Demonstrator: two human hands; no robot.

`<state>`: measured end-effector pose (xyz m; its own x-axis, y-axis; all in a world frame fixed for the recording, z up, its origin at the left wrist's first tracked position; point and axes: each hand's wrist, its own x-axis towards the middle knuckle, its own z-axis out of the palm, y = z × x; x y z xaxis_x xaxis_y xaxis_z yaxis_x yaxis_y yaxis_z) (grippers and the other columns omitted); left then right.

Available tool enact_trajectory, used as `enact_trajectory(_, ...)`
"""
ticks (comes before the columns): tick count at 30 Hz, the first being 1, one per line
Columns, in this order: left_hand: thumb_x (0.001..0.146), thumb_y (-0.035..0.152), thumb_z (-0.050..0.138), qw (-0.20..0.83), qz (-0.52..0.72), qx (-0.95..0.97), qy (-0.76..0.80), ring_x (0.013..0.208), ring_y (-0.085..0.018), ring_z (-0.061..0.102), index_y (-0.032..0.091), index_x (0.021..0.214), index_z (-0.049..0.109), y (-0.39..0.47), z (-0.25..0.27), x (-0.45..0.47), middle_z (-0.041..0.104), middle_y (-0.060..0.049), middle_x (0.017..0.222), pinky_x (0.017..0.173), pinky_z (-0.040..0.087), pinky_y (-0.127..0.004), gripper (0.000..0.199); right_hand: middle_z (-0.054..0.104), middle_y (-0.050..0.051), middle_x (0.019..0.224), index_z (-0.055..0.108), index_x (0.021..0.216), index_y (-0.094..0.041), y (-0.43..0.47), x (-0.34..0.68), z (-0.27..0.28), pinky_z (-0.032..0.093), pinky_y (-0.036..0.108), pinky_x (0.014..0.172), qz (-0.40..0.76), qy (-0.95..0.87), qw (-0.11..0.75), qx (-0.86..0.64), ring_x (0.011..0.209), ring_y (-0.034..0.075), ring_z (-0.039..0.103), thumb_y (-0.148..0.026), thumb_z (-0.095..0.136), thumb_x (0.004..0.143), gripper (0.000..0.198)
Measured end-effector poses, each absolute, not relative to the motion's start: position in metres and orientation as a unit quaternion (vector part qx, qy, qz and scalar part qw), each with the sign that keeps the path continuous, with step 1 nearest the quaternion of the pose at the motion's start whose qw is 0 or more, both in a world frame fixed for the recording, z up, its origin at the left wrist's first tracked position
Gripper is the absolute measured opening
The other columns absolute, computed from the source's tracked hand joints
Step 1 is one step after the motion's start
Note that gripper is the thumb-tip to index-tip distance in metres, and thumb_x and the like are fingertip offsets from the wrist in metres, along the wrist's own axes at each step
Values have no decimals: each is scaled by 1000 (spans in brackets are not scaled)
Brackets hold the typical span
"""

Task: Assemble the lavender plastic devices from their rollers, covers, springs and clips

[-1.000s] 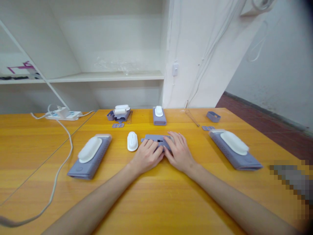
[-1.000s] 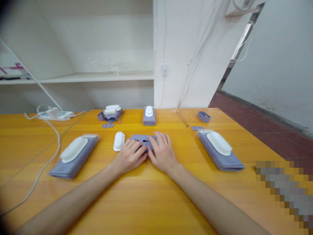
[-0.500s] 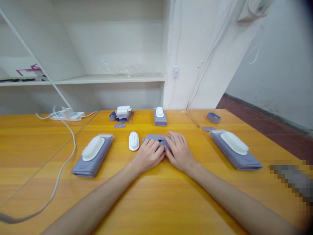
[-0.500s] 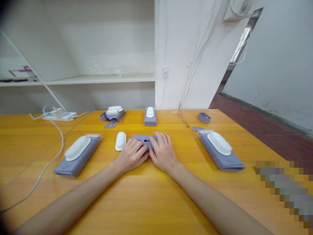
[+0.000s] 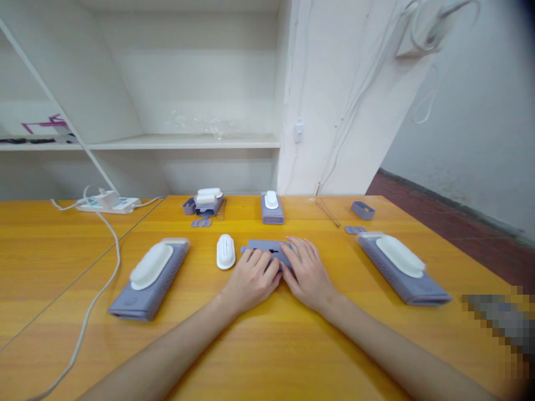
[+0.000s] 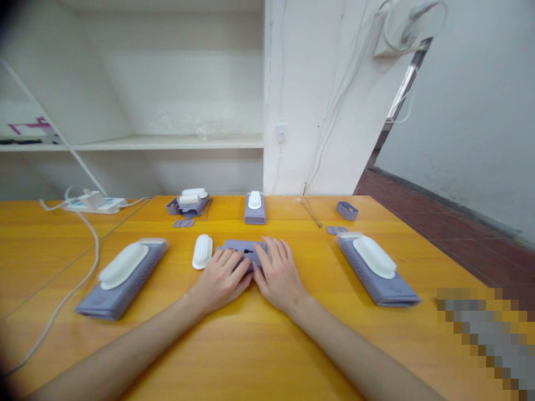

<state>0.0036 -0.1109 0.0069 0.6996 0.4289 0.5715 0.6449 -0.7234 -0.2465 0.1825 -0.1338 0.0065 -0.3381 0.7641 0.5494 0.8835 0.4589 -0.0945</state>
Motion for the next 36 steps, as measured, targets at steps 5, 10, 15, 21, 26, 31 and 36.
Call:
enact_trajectory(5, 87, 30, 45, 208, -234, -896, -316, 84, -23, 50, 15, 97, 56, -113, 7, 1, 57, -10, 92, 75, 40, -40, 21, 44, 16, 130, 44, 129, -13, -141, 185, 3, 33, 47, 103, -80, -818, 262, -505, 120, 28, 40, -28, 42, 88, 44)
enact_trajectory(10, 87, 30, 45, 164, -223, -895, -350, 92, -26, 50, 17, 105, 55, -117, 10, -1, 56, -11, 105, 82, 40, -44, 24, 41, 15, 133, 40, 131, -15, -145, 193, -3, 35, 45, 103, -53, -809, 284, -512, 123, 26, 38, -28, 43, 88, 45)
enact_trajectory(15, 85, 30, 47, 117, -211, -892, -382, 102, -28, 47, 18, 116, 50, -119, 12, 0, 52, -12, 115, 91, 38, -48, 33, 44, 13, 132, 41, 130, -17, -139, 199, -7, 36, 45, 102, -48, -788, 295, -538, 121, 25, 41, -29, 44, 88, 44)
enact_trajectory(21, 83, 31, 50, 57, -228, -892, -387, 120, -28, 39, 20, 131, 38, -120, 7, -7, 43, -11, 132, 107, 25, -51, 50, 46, 13, 133, 45, 128, -19, -136, 202, -7, 35, 48, 102, -89, -798, 241, -545, 119, 27, 43, -23, 44, 87, 42)
enact_trajectory(26, 83, 33, 50, 46, -261, -865, -427, 127, -30, 32, 18, 127, 41, -120, 4, -9, 38, -14, 135, 109, 21, -53, 48, 35, 11, 143, 35, 137, -19, -136, 208, -7, 36, 44, 103, -68, -816, 221, -529, 124, 25, 41, -21, 41, 87, 50)
enact_trajectory(31, 83, 34, 49, 54, -259, -853, -451, 123, -31, 36, 16, 125, 42, -122, 4, -9, 40, -15, 132, 106, 26, -51, 47, 25, 10, 149, 26, 141, -19, -136, 208, -9, 33, 41, 107, -25, -818, 233, -525, 132, 23, 32, -22, 40, 87, 56)
enact_trajectory(36, 82, 34, 49, 73, -262, -844, -462, 116, -31, 41, 15, 125, 41, -124, 6, -8, 43, -16, 127, 101, 30, -51, 47, 28, 12, 147, 21, 141, -16, -137, 207, -9, 31, 42, 109, -1, -811, 264, -522, 133, 22, 30, -22, 41, 86, 59)
